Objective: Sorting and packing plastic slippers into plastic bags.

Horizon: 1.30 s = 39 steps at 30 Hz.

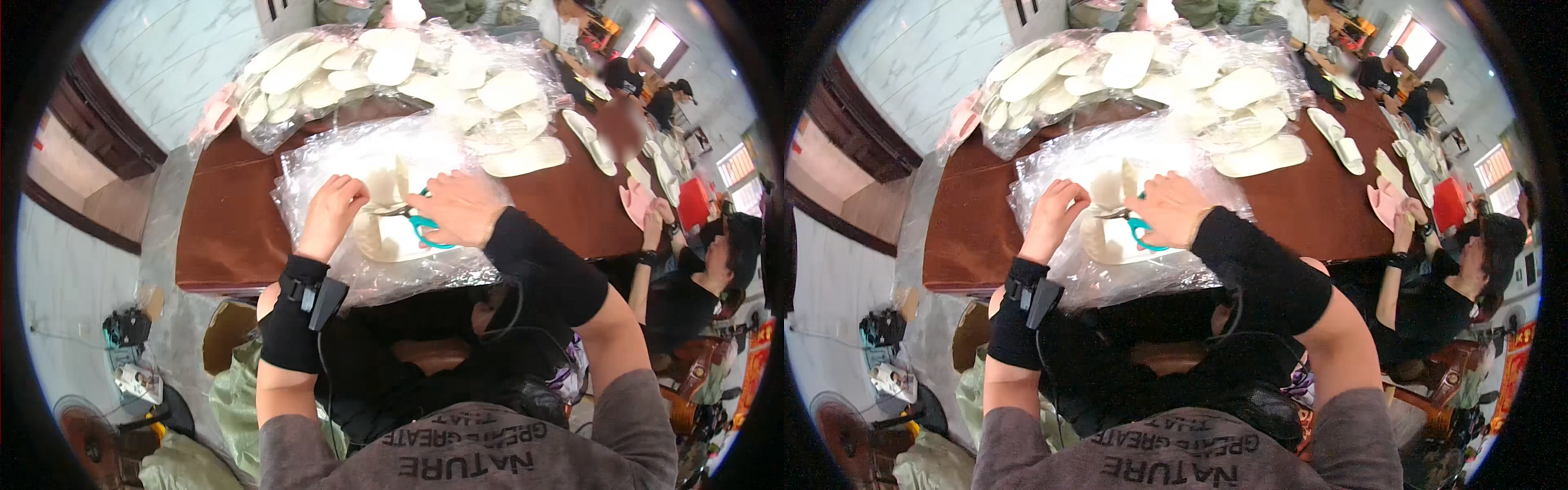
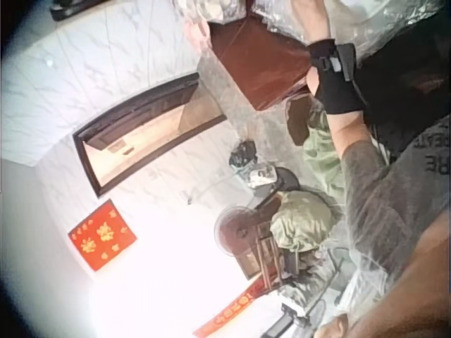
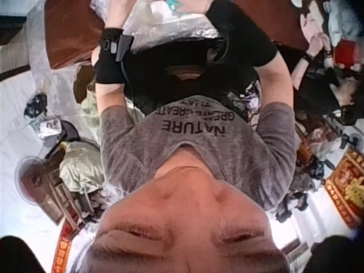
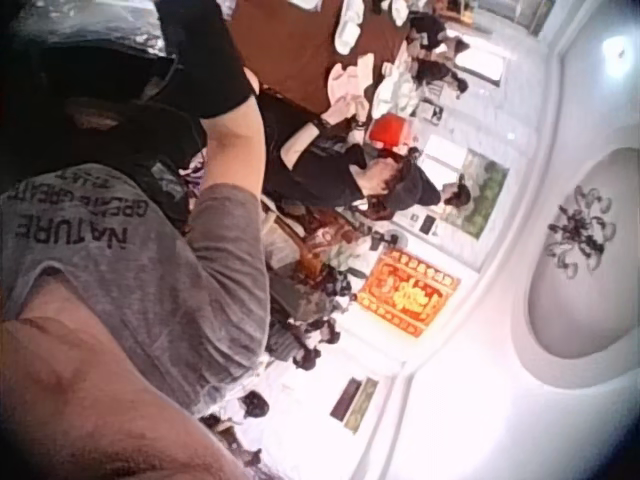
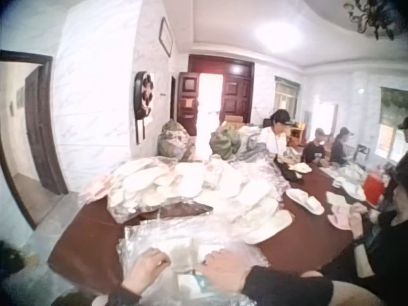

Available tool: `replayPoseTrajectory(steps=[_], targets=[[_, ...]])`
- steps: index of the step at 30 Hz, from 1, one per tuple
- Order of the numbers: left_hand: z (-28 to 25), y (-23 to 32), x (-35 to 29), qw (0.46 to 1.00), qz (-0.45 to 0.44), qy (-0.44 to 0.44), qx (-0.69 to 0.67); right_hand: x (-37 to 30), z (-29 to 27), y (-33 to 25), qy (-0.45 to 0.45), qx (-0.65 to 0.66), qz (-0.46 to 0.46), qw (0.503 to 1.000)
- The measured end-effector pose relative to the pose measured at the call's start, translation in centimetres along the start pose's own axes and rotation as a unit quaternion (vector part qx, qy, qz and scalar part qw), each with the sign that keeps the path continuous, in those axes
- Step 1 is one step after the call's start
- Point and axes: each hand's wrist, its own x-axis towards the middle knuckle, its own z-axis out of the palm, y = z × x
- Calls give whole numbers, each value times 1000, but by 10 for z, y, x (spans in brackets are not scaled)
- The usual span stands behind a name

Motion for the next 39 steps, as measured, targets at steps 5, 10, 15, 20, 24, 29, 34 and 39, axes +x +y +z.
replayPoseTrajectory(steps=[5, 10, 15, 20, 24, 29, 34, 39], targets=[[26, -13, 6, 1000, 25, 2, 18, 23, 39, 10, -15, 56, -27, 998], [5, 1, -1, 1000, -14, -6, -1, 9, 69, 2, 142, 90, -28, 985], [-10, -5, -11, 978, -90, 117, -147, -45, 70, 26, 207, 165, 84, 961], [-72, 20, -35, 918, -192, 308, -156, -105, 99, 83, 198, 169, 306, 916], [-128, -75, -127, 865, -182, 426, -193, -148, 133, 128, 136, 156, 434, 877], [-204, -229, -279, 766, -367, 500, -171, -149, 141, 127, 124, 111, 433, 886], [-128, -281, -313, 836, -277, 458, -123, -165, 142, 119, 217, 68, 389, 893], [-177, -233, -514, 876, -210, 415, 125, -156, 133, 107, 228, -1, 331, 916]])
